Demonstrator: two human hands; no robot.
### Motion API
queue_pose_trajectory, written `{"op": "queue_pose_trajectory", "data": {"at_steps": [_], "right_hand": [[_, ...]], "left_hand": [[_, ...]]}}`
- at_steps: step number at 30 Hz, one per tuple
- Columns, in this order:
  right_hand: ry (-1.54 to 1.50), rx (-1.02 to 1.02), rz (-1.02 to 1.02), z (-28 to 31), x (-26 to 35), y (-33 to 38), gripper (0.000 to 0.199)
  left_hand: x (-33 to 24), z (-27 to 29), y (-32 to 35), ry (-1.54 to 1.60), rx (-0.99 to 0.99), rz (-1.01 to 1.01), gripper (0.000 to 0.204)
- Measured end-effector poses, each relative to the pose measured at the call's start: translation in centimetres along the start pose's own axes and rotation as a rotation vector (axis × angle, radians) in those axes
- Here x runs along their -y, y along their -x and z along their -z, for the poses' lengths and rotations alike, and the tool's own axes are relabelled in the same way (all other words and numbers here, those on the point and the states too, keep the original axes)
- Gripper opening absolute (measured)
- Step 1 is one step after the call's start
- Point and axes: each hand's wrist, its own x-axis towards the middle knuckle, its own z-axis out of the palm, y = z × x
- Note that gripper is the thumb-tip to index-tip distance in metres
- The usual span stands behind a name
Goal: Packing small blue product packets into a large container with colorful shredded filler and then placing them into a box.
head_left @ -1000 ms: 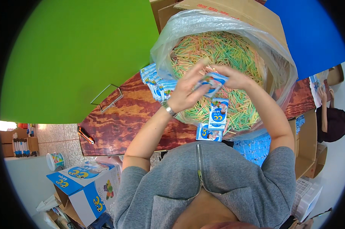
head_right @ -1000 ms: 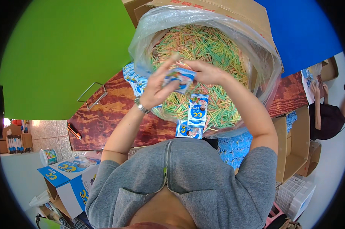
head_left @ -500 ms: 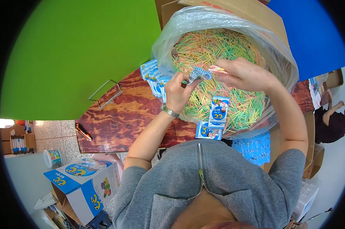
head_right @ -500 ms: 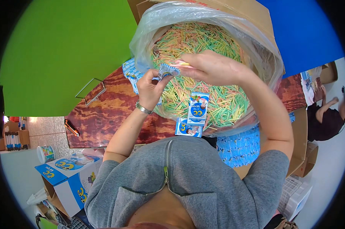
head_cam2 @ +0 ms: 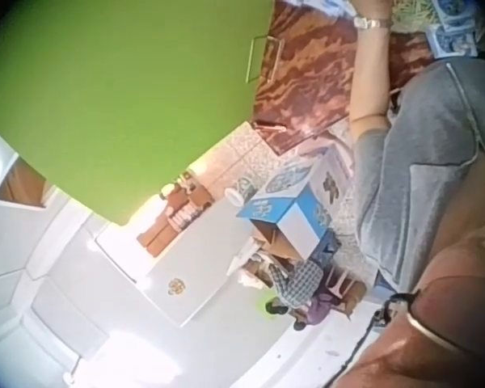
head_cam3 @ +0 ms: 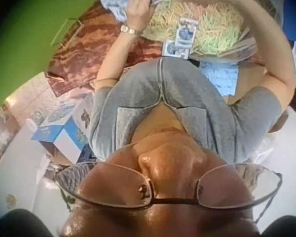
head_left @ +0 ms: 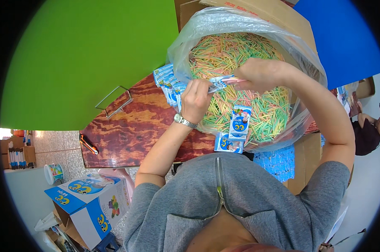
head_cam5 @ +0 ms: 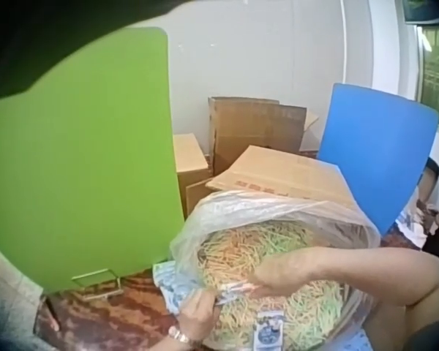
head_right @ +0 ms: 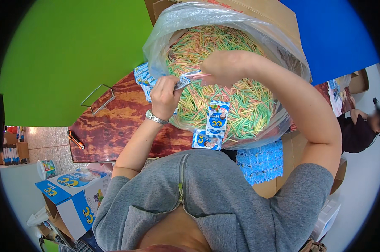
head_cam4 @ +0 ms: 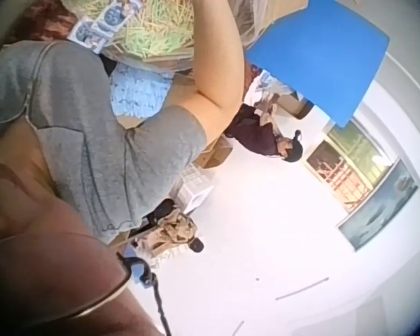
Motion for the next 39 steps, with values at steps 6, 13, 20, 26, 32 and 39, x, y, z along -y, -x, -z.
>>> {"op": "queue_pose_trajectory", "data": {"at_steps": [6,13,20,26,32,39], "right_hand": [[0.002,0.094,-0.061,0.9,-0.3,-0.5,0.028],[0.148,0.138,-0.091,1.5,0.9,-0.9,0.027],[0.441,-0.157,0.051,1.2,2.8,-0.8,0.038],[0.218,-0.688,0.356,-0.7,-0.4,-0.6,0.041],[-0.094,-0.676,0.427,-6.4,0.0,-3.8,0.021],[-0.339,-0.756,0.325,-14.0,-0.3,-12.6,0.015]], "left_hand": [[0.1,0.0,0.8,0.038,-0.001,0.085,0.022],[0.0,0.1,0.6,0.040,0.027,0.111,0.021],[-0.7,-0.4,0.2,0.122,0.036,0.100,0.029],[-0.7,0.5,1.0,0.266,0.132,0.300,0.037],[-0.5,1.4,4.4,0.424,0.203,0.446,0.041],[-0.4,4.0,9.0,0.018,0.091,0.393,0.050]]}}
